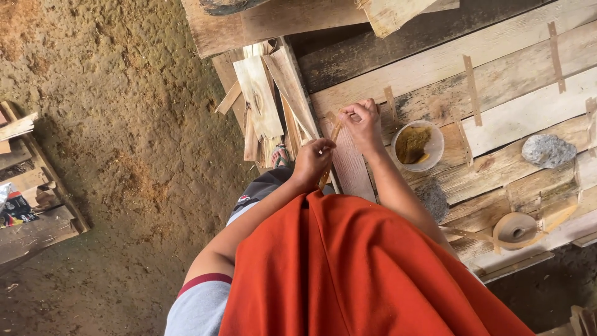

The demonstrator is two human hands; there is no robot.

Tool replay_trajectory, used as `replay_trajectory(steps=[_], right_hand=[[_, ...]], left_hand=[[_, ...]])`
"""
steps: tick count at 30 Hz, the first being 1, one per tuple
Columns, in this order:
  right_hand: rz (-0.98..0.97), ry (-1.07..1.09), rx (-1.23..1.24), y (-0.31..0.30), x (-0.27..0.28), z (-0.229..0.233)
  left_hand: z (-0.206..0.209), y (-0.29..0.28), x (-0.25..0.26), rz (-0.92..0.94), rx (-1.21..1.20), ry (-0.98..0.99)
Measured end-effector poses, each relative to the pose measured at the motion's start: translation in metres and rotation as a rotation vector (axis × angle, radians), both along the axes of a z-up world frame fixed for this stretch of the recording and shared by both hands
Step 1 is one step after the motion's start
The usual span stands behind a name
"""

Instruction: The person applies a yellowish paste from a small container onto thin wooden strips and presses them onto a wooden board. They repeatedly dip a strip into the paste, place it on the board, and press it down with their hands. The person also handles a roll of thin material and uses a stone to press the strips.

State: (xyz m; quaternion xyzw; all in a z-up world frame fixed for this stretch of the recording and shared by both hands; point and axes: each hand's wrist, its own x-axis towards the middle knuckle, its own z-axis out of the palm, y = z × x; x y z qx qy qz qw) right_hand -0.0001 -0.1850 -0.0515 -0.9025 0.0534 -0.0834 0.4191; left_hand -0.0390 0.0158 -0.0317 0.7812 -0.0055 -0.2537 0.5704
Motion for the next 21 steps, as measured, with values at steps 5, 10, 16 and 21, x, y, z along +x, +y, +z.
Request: replay_trajectory(steps=[5, 10, 16, 21], right_hand=[[-0.021, -0.111, -0.187, 0.019, -0.005, 0.008], [-0.038, -0.120, -0.175, 0.030, -0.007, 0.023], [-0.104, -0.118, -0.304, 0.018, -0.001, 0.001], [-0.127, -0.092, -0.454, 0.009, 0.013, -0.011]], left_hand=[[-0.027, -0.009, 0.000, -0.073, 0.202, 0.014], [-0.022, -0.012, 0.004, -0.136, 0.312, 0.030], [-0.020, -0.013, 0.010, -0.158, 0.318, 0.115], [-0.035, -0.015, 0.012, -0.164, 0.296, 0.141]])
